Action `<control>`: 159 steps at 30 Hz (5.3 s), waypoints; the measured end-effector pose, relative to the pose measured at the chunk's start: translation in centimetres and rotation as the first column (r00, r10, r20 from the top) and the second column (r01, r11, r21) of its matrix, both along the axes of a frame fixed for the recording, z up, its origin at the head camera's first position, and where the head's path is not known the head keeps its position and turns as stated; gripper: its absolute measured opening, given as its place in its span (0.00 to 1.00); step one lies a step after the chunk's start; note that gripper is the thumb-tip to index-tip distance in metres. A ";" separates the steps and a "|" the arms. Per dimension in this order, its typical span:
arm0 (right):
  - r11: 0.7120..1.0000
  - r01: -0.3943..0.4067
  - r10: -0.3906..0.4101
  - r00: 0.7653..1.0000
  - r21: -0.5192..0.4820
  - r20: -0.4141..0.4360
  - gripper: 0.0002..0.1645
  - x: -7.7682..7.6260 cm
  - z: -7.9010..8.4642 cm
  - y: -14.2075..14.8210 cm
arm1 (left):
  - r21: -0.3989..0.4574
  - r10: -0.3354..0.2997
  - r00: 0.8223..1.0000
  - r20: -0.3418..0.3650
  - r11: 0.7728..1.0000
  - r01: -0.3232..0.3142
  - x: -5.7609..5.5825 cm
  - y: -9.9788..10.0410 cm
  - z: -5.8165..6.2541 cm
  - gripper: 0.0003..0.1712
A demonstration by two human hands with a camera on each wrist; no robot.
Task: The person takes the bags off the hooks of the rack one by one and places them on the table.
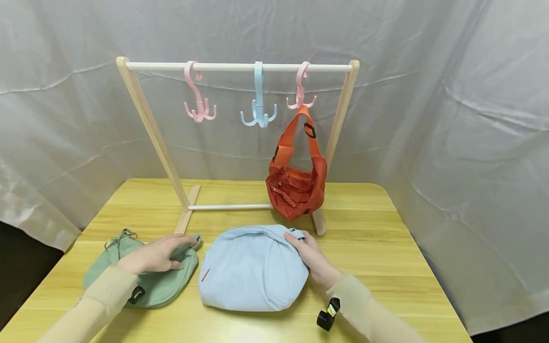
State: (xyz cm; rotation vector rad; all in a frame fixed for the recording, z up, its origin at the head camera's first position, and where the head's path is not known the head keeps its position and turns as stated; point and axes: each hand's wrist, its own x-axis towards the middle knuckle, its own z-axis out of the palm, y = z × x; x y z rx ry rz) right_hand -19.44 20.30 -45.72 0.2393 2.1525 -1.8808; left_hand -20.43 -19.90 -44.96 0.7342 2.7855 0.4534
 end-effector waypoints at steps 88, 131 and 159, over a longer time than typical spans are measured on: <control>0.951 -0.123 0.163 0.979 0.285 -0.123 0.30 1.0 -2.1 1.9 | 0.142 -0.022 0.994 -0.110 0.989 0.037 -2.1 0.9 2.6 0.19; 0.857 0.283 0.161 0.646 0.430 -0.746 0.22 -1.8 5.8 6.5 | 0.389 0.018 0.891 -0.453 0.904 0.179 -6.9 14.7 12.1 0.22; 0.733 0.542 0.326 0.250 0.411 -0.912 0.24 -6.8 15.5 4.9 | 0.500 0.110 0.805 -0.583 0.829 0.249 -8.2 21.1 14.9 0.31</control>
